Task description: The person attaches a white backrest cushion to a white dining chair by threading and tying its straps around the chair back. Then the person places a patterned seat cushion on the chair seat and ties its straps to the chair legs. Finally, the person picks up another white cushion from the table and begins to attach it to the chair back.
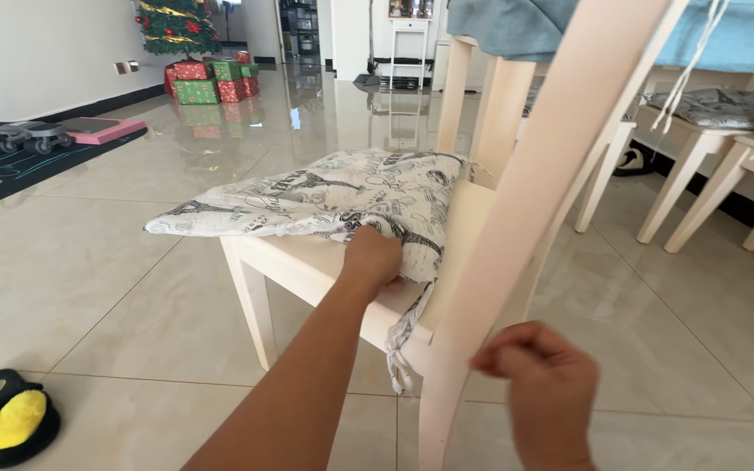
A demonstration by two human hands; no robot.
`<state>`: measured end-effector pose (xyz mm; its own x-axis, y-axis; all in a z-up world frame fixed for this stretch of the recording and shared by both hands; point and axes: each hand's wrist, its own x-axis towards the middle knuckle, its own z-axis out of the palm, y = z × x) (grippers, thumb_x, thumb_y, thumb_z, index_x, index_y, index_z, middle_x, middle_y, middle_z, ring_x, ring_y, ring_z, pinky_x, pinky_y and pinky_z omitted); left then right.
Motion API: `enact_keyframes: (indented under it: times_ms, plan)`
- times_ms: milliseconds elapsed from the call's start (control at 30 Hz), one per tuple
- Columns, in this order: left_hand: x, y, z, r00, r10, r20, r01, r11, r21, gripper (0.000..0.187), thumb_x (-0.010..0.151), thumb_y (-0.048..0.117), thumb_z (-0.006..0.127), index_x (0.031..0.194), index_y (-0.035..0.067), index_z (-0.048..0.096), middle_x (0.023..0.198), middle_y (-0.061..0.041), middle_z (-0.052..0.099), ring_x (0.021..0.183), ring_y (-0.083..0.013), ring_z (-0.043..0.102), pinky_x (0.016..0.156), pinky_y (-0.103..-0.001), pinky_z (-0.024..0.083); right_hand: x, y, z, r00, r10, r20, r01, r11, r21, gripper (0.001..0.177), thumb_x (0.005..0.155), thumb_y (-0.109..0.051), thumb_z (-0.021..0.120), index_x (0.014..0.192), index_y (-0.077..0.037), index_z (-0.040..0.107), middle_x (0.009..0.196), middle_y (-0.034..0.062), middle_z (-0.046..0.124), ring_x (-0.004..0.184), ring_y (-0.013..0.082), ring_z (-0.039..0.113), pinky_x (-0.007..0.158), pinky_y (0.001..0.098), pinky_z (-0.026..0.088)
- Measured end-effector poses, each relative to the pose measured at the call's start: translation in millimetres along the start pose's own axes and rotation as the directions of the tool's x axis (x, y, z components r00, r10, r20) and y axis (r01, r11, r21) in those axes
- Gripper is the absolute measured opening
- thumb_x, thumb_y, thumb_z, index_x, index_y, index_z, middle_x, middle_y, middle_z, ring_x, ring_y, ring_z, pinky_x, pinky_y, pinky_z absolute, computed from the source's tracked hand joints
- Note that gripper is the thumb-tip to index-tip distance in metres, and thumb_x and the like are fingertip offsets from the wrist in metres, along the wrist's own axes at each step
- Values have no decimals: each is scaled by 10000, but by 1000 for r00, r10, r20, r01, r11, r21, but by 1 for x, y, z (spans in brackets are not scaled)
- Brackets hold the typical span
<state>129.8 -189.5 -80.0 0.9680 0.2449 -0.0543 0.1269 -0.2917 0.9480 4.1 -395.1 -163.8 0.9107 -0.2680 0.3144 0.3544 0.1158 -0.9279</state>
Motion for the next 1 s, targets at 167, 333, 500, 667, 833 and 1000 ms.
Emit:
enact_keyframes:
  times_ms: [167, 333, 500, 667, 833, 1000]
  plan:
    - [2, 5, 13, 998, -3, 61, 14, 985, -174, 338, 987, 197, 590, 1109, -115, 627, 1022, -236, 699, 819, -344, 726, 611, -439, 632, 49, -15, -21, 963, 216, -162, -188, 967, 172, 231, 957, -81, 493, 1023, 72, 653, 987, 142, 696, 920, 255, 689, 785, 413, 591]
    - [-7, 11, 17, 976, -28, 216, 137, 849, -510, 342, 1030, 177, 466, 1256, -76, 507, 1132, -228, 667, 882, -327, 731, 728, -443, 642, 91, -35, 6, 863, 445, 239, -482, 867, 126, 329, 967, -187, 522, 1168, 32, 662, 1179, 117, 720, 1079, 252, 677, 917, 390, 576]
    - [-10, 20, 15, 964, -5, 267, 182, 747, -640, 381, 1067, 237, 367, 1274, -62, 481, 1160, -231, 636, 921, -328, 715, 769, -431, 624, 114, -38, 33, 684, 459, 566, -560, 828, 5, 280, 972, -311, 615, 1057, -47, 655, 992, 148, 731, 864, 240, 694, 761, 379, 595]
    - [-10, 16, 2, 971, -21, 240, 165, 784, -599, 400, 1073, 255, 360, 1250, -72, 508, 1039, -244, 678, 853, -351, 703, 716, -385, 638, 126, -35, 53, 670, 505, 544, -511, 846, -156, 280, 947, -328, 688, 969, -48, 689, 822, 91, 690, 689, 200, 671, 663, 369, 575]
    - [-16, 7, -21, 989, -18, 146, 108, 762, -638, 405, 1071, 262, 380, 1229, -80, 529, 1006, -210, 687, 824, -300, 718, 677, -367, 627, 128, -28, 61, 678, 436, 592, -497, 865, -68, 254, 915, -270, 779, 958, -30, 706, 792, 40, 606, 726, 169, 628, 786, 345, 632]
    - [-38, 6, -27, 992, -73, 106, 126, 688, -715, 405, 1025, 330, 500, 1145, -44, 599, 965, -187, 696, 803, -289, 704, 698, -385, 634, 131, -22, 67, 680, 467, 565, -515, 853, -86, 208, 857, -193, 772, 945, -25, 688, 889, 67, 707, 847, 162, 723, 836, 303, 636]
